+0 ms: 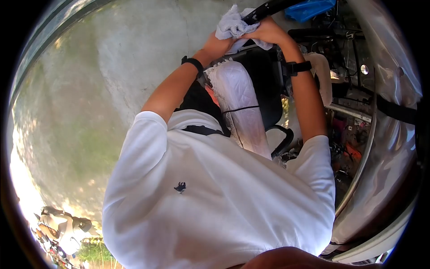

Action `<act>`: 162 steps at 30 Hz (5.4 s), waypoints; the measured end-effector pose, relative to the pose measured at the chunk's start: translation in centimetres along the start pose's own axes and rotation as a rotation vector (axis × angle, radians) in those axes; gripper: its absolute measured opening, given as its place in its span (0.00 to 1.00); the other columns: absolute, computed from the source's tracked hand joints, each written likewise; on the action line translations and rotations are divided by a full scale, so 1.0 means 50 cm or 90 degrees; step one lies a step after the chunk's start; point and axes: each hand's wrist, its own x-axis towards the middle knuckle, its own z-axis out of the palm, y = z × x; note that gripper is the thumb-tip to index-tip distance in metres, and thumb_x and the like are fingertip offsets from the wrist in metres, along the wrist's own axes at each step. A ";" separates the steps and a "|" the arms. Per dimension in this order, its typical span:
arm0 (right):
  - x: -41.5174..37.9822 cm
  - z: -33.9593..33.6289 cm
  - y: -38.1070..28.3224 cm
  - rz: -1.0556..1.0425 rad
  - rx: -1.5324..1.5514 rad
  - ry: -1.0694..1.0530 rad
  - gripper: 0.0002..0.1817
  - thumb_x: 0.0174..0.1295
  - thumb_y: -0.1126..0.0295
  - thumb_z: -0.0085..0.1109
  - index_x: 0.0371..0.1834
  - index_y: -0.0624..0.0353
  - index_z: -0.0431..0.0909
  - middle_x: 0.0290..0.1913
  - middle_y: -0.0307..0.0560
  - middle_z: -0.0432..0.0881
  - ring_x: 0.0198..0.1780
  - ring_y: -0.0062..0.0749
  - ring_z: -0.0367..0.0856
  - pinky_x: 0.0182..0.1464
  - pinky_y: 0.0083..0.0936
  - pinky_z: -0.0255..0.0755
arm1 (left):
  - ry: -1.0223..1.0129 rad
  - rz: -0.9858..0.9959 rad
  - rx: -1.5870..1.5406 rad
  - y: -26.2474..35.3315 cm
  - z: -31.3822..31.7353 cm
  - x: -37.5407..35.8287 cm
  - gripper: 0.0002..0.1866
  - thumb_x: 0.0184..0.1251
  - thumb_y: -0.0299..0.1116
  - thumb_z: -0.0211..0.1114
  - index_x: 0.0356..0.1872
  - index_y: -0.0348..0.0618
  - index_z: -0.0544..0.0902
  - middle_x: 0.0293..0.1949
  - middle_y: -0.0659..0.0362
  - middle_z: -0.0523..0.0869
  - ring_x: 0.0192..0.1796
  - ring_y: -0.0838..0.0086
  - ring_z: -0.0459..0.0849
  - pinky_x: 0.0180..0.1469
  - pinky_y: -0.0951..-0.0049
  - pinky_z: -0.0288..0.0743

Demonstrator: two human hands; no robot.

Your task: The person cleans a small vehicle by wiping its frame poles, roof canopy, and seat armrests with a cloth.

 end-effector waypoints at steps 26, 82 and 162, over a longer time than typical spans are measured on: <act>-0.110 0.045 0.296 0.220 -0.079 -0.017 0.24 0.52 0.83 0.46 0.53 0.64 0.80 0.49 0.57 0.85 0.51 0.48 0.84 0.54 0.31 0.74 | -0.408 -0.410 -0.129 -0.120 -0.116 -0.146 0.19 0.62 0.36 0.67 0.53 0.42 0.80 0.48 0.49 0.87 0.48 0.60 0.87 0.52 0.65 0.78; -0.231 0.094 -0.105 0.240 0.239 -0.146 0.27 0.69 0.63 0.62 0.68 0.62 0.69 0.56 0.46 0.81 0.58 0.27 0.78 0.60 0.26 0.71 | -0.270 -0.170 -0.436 0.042 -0.108 -0.113 0.31 0.54 0.29 0.75 0.61 0.45 0.73 0.60 0.55 0.79 0.63 0.71 0.75 0.64 0.69 0.69; -0.379 -0.119 -0.087 0.487 0.156 -0.013 0.28 0.75 0.45 0.44 0.76 0.38 0.62 0.66 0.42 0.74 0.64 0.35 0.74 0.65 0.39 0.66 | -0.650 -0.390 0.249 -0.050 -0.153 -0.140 0.22 0.54 0.40 0.60 0.48 0.38 0.84 0.46 0.42 0.86 0.50 0.48 0.85 0.53 0.52 0.78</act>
